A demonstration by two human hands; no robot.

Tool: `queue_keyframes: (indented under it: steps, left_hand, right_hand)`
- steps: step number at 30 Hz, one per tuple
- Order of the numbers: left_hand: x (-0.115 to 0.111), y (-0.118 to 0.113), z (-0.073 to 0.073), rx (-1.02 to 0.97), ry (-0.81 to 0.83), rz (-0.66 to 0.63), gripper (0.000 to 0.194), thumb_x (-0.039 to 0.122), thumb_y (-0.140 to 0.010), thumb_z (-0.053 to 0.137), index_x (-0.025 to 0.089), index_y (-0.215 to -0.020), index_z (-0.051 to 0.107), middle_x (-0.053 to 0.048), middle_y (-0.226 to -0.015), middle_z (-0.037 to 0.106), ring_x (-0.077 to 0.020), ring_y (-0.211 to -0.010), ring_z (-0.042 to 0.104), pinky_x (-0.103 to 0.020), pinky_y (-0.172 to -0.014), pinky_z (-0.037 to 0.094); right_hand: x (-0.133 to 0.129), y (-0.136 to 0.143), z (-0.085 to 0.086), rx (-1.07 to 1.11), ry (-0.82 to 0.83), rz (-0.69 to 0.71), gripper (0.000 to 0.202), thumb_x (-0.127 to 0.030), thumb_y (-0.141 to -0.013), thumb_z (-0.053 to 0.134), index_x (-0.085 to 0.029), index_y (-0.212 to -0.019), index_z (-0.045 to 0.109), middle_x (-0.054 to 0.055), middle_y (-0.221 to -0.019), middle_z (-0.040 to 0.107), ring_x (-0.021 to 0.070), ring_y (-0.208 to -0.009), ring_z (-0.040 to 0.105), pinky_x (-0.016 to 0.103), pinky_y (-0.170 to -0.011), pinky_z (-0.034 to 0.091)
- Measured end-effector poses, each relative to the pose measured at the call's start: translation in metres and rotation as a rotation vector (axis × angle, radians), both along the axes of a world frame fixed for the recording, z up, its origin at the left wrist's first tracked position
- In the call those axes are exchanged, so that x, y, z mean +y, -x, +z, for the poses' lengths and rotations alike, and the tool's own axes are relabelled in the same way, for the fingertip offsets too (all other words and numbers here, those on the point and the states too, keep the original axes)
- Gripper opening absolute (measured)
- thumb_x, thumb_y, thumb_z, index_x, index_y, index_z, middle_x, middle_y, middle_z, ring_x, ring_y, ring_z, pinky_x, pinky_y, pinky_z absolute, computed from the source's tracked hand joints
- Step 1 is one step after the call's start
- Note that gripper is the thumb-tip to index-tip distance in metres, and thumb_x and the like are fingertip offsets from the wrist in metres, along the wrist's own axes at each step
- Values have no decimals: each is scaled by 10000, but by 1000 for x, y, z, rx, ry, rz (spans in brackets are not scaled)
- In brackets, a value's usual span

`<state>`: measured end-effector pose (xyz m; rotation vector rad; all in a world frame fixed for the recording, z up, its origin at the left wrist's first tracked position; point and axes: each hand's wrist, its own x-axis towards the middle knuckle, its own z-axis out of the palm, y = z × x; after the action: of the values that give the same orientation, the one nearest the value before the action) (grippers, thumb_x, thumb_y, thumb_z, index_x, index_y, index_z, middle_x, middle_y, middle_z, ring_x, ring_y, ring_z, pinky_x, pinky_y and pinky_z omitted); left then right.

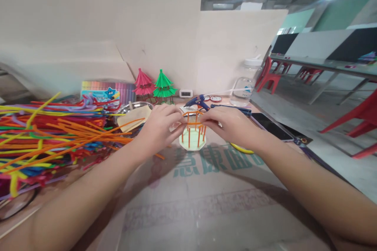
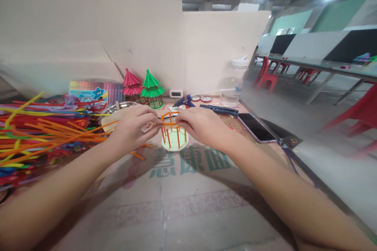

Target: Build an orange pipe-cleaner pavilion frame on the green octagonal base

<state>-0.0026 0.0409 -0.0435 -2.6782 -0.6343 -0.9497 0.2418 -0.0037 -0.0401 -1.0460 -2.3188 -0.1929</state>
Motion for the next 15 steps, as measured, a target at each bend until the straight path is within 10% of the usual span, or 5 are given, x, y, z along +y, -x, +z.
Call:
queue_keyframes:
  steps: [15]
  left_hand:
    - [-3,-3,-9,3,184,25,208,288,-931,570,212,-1028,737,-64,-996,657,-225,-921,574,-384,-807,434]
  right_hand:
    - [4,-8,-2,-22,165,-36,84,-185,-912,569,-182,-889,650,9,-762,663,131,-653,559,239,-624,355]
